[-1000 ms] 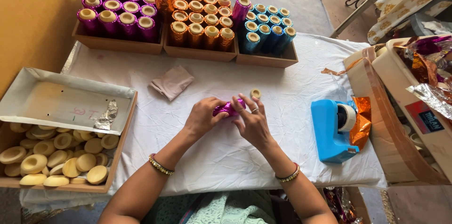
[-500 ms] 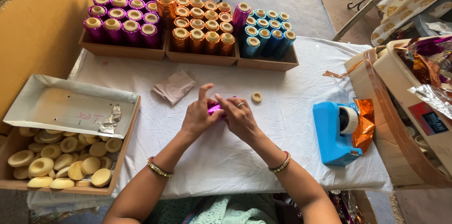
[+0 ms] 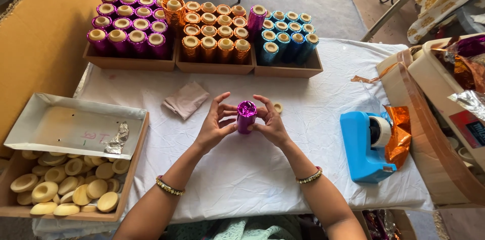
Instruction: The person wipes a cylindrical candle with a cloth, then wraps it in a sheet of purple foil. They use a tape dispenser to secure the foil and place the finished candle into a box with other wrapped candles.
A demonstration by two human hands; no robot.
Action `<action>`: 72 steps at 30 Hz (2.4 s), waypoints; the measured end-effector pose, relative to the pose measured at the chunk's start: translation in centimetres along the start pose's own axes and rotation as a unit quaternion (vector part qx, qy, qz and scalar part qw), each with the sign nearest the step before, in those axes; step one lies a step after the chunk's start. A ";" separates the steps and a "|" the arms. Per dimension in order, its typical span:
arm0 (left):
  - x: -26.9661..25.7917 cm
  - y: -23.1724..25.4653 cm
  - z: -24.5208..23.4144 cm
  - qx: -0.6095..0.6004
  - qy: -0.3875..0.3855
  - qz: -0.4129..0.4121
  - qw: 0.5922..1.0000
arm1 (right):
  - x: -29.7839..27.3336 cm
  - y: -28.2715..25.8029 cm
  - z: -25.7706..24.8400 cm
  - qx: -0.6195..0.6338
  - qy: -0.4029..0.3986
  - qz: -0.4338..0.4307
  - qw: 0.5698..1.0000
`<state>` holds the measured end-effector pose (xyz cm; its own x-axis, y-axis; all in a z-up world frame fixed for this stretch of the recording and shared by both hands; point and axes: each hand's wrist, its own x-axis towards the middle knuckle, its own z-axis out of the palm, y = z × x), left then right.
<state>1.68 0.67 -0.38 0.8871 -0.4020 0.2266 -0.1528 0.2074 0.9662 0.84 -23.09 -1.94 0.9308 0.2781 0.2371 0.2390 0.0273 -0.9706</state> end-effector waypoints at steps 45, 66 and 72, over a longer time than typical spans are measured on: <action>0.2 8.6 6.1 0.346 0.080 0.282 0.891 | 0.0 1.9 -1.0 0.002 -0.033 -0.009 0.999; 15.9 -8.0 18.9 0.736 -0.189 -0.123 0.638 | 0.6 7.0 -2.1 -0.031 -0.093 -0.058 0.993; 13.3 -0.8 18.9 0.626 -0.085 0.129 0.765 | 0.4 4.5 -1.7 -0.006 -0.098 -0.036 0.994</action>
<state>5.35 -21.65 4.19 0.7042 -0.6241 0.3385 -0.7044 -0.6738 0.2231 2.79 -24.50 -6.09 0.8392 0.4582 0.2930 0.3086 0.0424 -0.9503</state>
